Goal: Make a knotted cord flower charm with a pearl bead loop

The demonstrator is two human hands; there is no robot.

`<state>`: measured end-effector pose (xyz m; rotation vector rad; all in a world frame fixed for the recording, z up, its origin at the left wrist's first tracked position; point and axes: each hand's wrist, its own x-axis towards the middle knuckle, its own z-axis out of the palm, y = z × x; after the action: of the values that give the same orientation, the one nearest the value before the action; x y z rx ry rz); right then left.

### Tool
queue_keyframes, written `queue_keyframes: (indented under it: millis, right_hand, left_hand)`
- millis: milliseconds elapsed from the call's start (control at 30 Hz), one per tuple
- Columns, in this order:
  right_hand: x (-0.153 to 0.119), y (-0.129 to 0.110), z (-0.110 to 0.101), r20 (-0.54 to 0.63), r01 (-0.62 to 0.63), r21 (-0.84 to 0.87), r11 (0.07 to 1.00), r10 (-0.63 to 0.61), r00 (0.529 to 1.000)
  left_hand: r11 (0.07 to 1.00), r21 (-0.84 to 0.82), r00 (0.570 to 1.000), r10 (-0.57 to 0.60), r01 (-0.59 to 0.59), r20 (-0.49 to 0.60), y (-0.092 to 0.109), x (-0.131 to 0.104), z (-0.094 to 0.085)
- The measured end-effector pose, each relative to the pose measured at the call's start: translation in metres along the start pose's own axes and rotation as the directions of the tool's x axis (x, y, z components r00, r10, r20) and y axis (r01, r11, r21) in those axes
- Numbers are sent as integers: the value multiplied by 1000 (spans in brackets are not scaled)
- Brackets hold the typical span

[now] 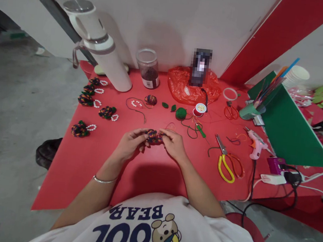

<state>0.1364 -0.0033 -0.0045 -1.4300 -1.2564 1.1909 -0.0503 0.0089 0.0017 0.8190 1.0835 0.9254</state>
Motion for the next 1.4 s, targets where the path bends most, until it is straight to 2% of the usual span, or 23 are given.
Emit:
queue_keyframes:
  millis: [300,567,967,1200,1400]
  right_hand:
    - [2,-5,6,-54,-87,293,952,108,993]
    - [-4,-11,5,72,-116,230,966,102,992]
    - [-3,-8,6,47,-4,65,998,1,999]
    - [-3,-5,9,59,28,13,1000,-29,998]
    - [-6,-9,11,56,45,-1,999,-45,997]
  left_hand:
    - [998,47,997,29,-32,69,-2,-2,3]
    - [998,43,996,31,-35,89,-2,0,2]
    - [998,54,992,35,-41,119,-5,0,0]
    - [999,44,999,27,-28,34,-5,2,2]
    - [997,71,1000,20,-21,22,-4,3,2]
